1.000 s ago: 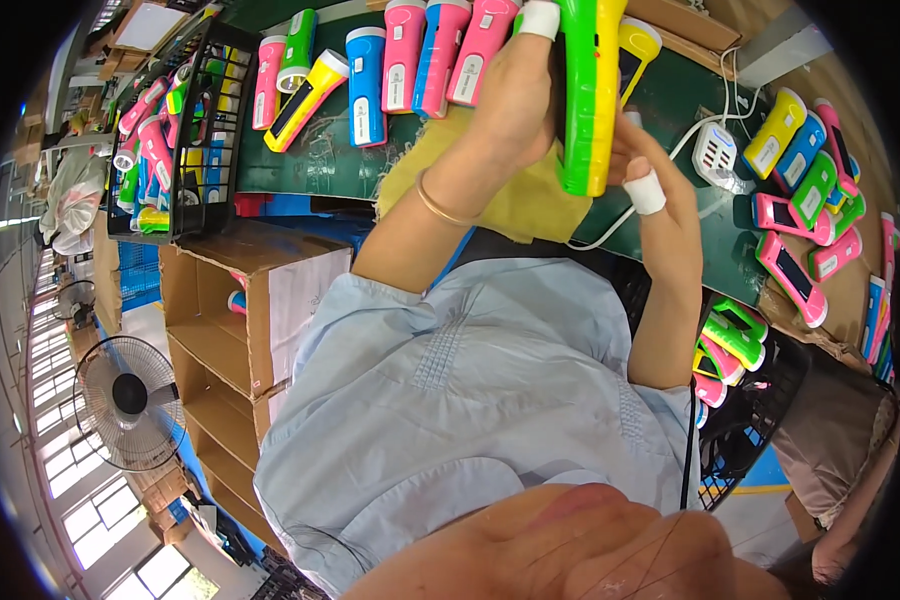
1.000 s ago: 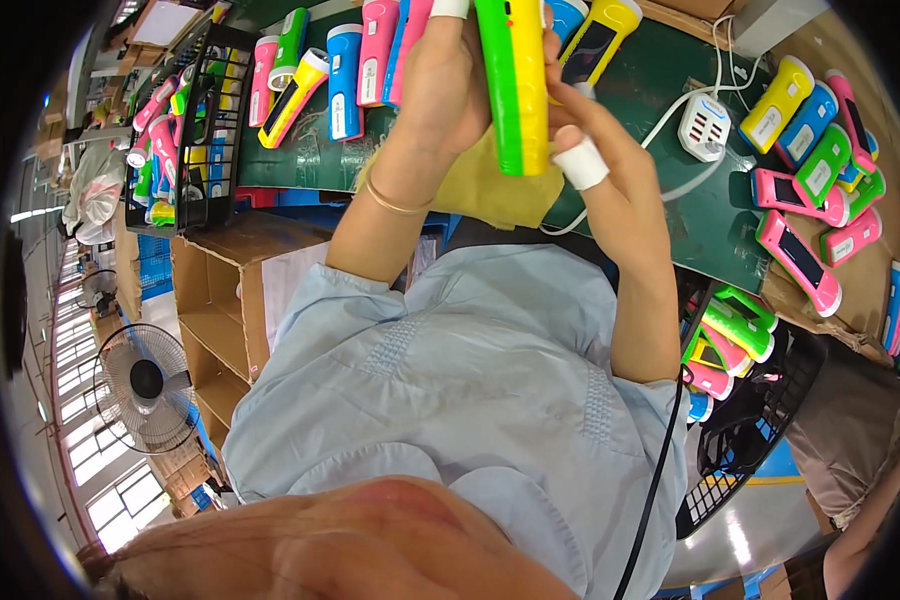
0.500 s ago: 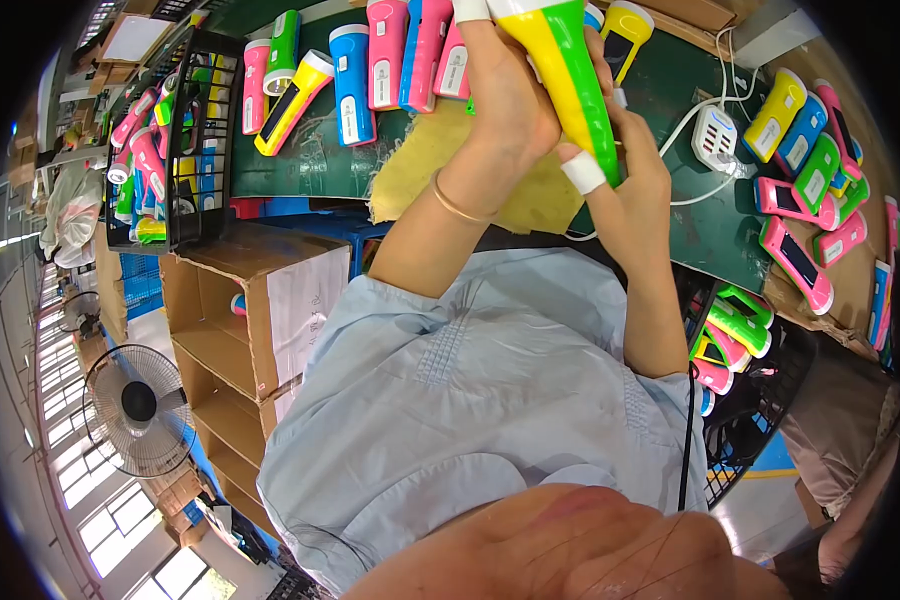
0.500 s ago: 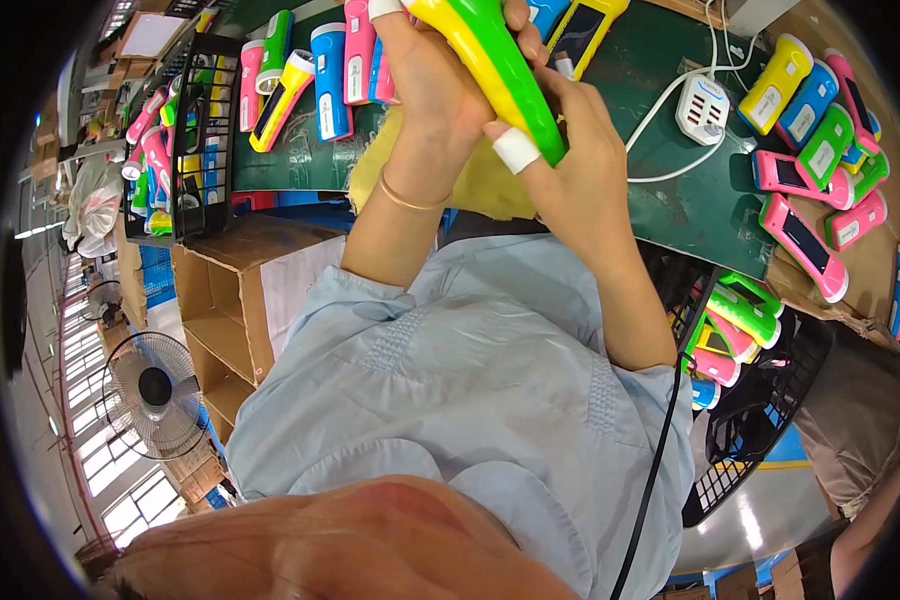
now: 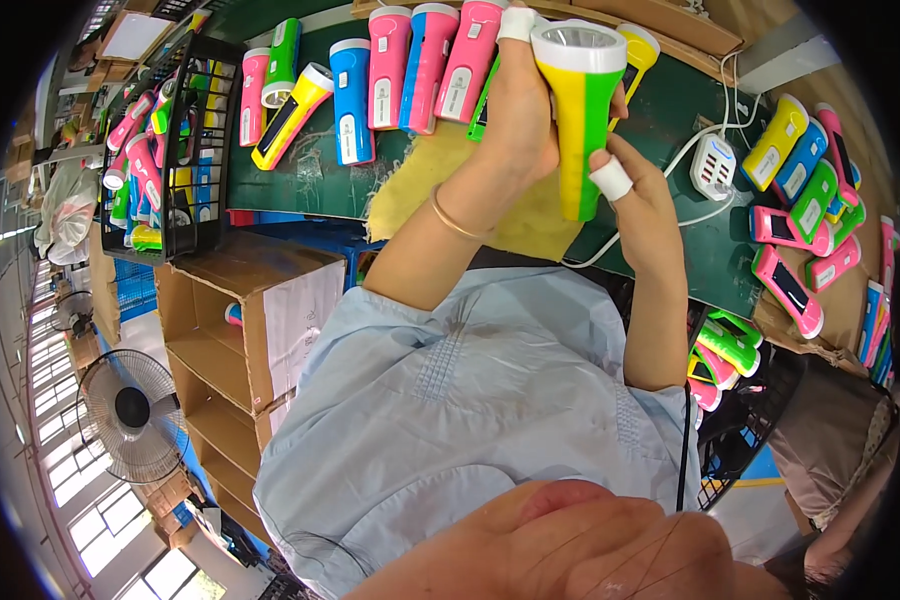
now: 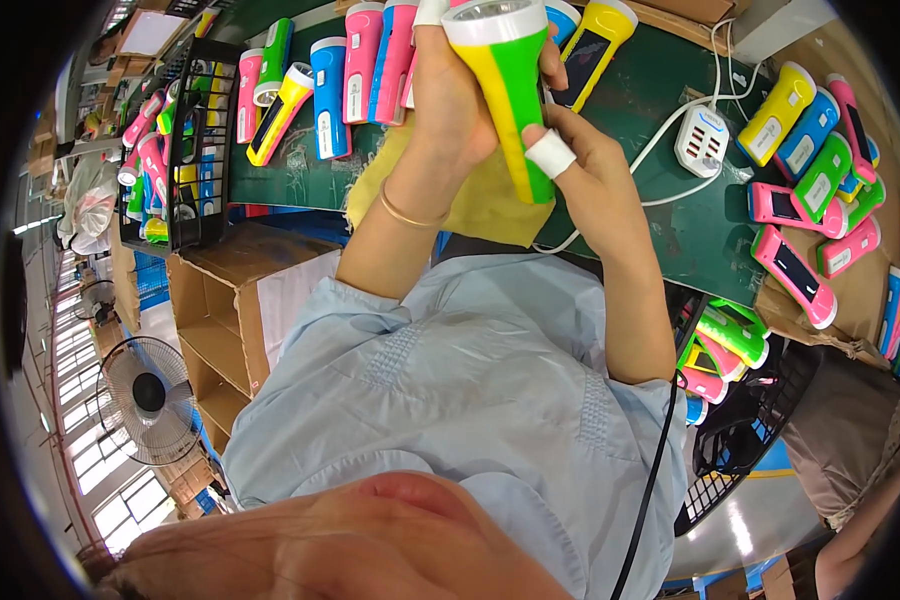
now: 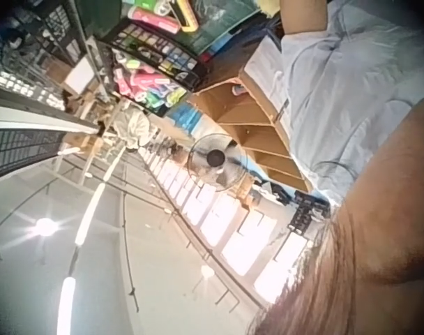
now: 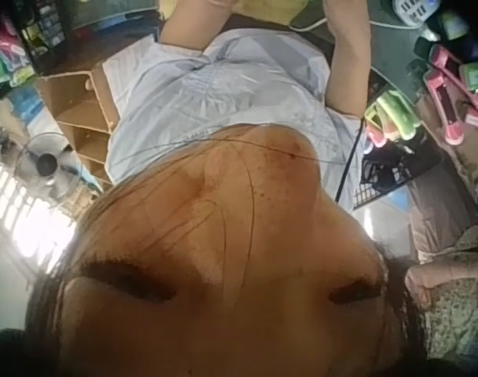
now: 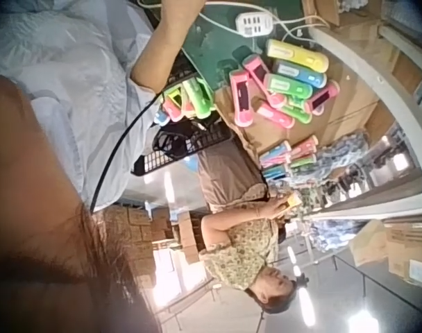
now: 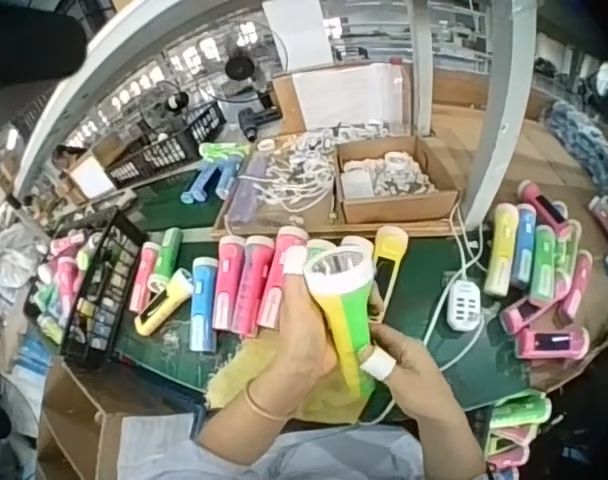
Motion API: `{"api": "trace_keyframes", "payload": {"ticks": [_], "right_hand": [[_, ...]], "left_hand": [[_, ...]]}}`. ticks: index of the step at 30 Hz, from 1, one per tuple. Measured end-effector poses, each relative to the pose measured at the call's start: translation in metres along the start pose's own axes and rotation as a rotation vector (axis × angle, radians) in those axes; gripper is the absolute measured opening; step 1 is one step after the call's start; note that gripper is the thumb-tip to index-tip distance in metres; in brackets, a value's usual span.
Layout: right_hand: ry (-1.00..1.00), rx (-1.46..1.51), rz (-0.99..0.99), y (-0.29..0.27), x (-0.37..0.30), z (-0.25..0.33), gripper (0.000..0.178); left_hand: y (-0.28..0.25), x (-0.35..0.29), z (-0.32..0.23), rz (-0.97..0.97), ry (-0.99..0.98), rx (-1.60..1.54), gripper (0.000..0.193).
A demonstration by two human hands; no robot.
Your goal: Testing multiple flashlights by turning them on, checking functionality, and wiping them with a cloth.
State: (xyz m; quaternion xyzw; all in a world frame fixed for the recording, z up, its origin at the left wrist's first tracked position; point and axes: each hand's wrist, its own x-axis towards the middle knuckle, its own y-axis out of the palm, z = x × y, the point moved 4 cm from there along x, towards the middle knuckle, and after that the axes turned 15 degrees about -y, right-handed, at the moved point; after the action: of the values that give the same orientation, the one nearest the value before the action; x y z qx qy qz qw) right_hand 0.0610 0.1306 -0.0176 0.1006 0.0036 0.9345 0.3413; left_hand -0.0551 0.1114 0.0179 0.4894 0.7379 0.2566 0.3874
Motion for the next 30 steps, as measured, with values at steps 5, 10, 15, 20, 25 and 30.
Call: {"api": "trace_keyframes", "payload": {"ticks": [5,10,15,20,25,30], "right_hand": [[-0.01,0.068,0.018,0.005,0.005,-0.004,0.04],[-0.044,0.223,0.099,0.009,0.018,-0.021,0.038],[0.028,0.234,0.153,-0.002,-0.001,-0.035,0.054],[-0.001,0.235,-0.523,-0.08,-0.018,0.003,0.039],[-0.183,-0.395,-0.95,-0.247,-0.031,0.033,0.037],[-0.188,-0.41,-1.016,-0.319,-0.027,0.031,0.036]], "left_hand": [[-0.005,0.002,-0.004,-0.044,0.111,0.051,0.053],[-0.035,0.007,0.0,0.003,0.247,0.265,0.045],[-0.007,0.002,0.007,-0.016,0.086,0.307,0.073],[-0.018,0.046,-0.075,0.005,0.48,0.924,0.04],[-0.196,0.156,-0.269,-1.137,0.877,1.641,0.05],[-0.266,0.208,-0.309,-1.038,0.215,1.215,0.053]]}}
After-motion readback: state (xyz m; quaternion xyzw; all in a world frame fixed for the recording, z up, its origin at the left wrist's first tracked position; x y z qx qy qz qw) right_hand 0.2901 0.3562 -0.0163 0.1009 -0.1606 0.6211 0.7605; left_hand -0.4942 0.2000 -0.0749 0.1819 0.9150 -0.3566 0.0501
